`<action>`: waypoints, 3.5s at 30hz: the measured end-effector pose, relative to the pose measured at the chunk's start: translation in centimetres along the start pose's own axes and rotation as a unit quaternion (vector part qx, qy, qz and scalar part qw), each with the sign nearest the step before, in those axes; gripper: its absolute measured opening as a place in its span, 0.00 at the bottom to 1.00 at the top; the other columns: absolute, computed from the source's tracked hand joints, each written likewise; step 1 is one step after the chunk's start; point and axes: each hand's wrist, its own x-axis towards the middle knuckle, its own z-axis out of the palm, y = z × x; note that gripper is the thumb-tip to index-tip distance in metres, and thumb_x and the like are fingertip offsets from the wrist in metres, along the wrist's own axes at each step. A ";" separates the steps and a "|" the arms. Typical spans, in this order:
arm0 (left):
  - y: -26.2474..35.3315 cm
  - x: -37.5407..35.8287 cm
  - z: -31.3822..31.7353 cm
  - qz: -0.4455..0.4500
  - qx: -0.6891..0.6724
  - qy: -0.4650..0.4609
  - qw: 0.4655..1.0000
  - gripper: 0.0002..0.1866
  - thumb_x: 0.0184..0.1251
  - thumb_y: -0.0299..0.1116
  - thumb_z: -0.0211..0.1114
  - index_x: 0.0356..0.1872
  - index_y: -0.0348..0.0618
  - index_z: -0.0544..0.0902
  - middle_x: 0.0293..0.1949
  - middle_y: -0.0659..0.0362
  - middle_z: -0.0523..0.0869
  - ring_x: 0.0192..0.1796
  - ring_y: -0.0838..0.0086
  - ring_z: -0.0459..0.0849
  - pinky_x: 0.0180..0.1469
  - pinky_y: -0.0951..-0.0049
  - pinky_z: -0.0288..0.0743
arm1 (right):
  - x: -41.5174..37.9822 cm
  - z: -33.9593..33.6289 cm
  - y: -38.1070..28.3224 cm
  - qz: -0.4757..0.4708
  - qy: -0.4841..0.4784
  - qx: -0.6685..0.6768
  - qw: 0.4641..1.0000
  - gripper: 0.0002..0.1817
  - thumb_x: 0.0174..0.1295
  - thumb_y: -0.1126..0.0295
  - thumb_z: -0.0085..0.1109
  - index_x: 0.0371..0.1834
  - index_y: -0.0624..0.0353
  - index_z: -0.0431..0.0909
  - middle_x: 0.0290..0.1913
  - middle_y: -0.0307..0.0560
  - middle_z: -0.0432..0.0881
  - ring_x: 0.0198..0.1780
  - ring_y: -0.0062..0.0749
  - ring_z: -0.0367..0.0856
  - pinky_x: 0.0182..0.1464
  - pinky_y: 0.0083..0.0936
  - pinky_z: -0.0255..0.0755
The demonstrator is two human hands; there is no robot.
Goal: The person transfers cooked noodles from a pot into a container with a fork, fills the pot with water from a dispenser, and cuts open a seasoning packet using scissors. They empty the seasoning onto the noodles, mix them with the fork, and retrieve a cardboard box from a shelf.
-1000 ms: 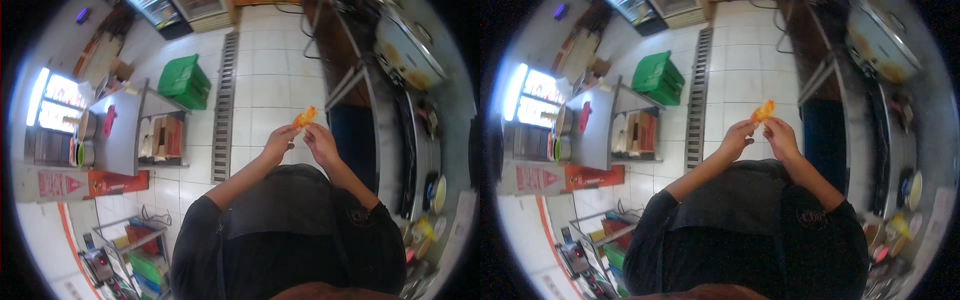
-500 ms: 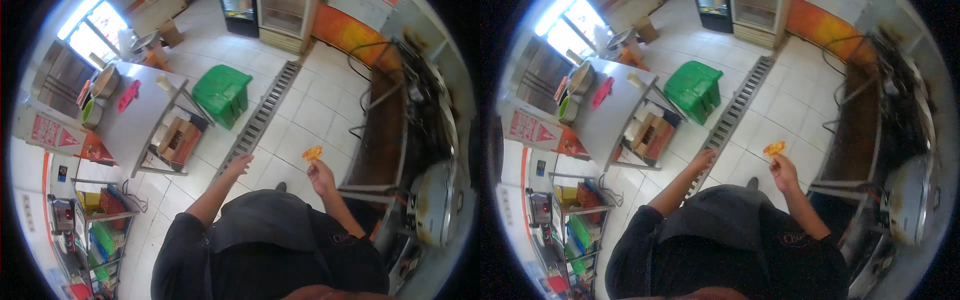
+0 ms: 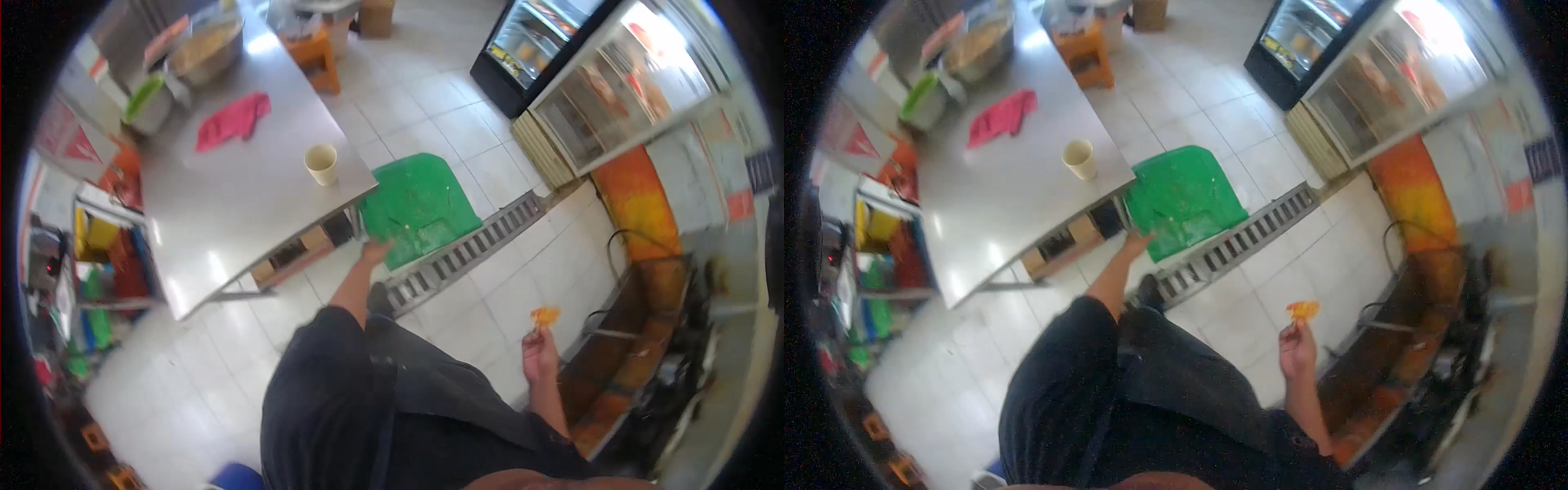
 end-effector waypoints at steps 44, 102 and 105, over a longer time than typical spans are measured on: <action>9.7 -17.0 8.1 -0.199 -0.203 0.352 0.892 0.42 0.60 0.52 0.66 0.73 0.49 0.59 0.65 0.39 0.73 0.59 0.45 0.79 0.62 0.55 0.72 | 41.3 62.4 29.9 -0.409 -0.662 -0.508 0.369 0.26 0.57 0.70 0.63 0.62 0.52 0.75 0.59 0.50 0.77 0.57 0.41 0.76 0.60 0.34 0.72; -23.4 -64.8 -20.3 -0.531 -0.203 0.377 0.732 0.38 0.69 0.63 0.52 0.74 0.53 0.63 0.69 0.47 0.71 0.68 0.51 0.72 0.65 0.47 0.67 | -18.3 68.9 55.1 -0.448 -0.610 -0.636 -0.151 0.46 0.45 0.59 0.76 0.70 0.56 0.65 0.68 0.61 0.69 0.68 0.60 0.66 0.66 0.47 0.67; -23.5 -71.9 -9.6 -0.663 -0.272 0.399 0.571 0.34 0.68 0.67 0.49 0.47 0.46 0.87 0.51 0.50 0.86 0.56 0.54 0.83 0.57 0.47 0.72 | -33.5 65.4 61.4 -0.426 -0.780 -0.413 -0.200 0.21 0.60 0.57 0.64 0.44 0.67 0.83 0.55 0.68 0.78 0.61 0.62 0.71 0.64 0.48 0.67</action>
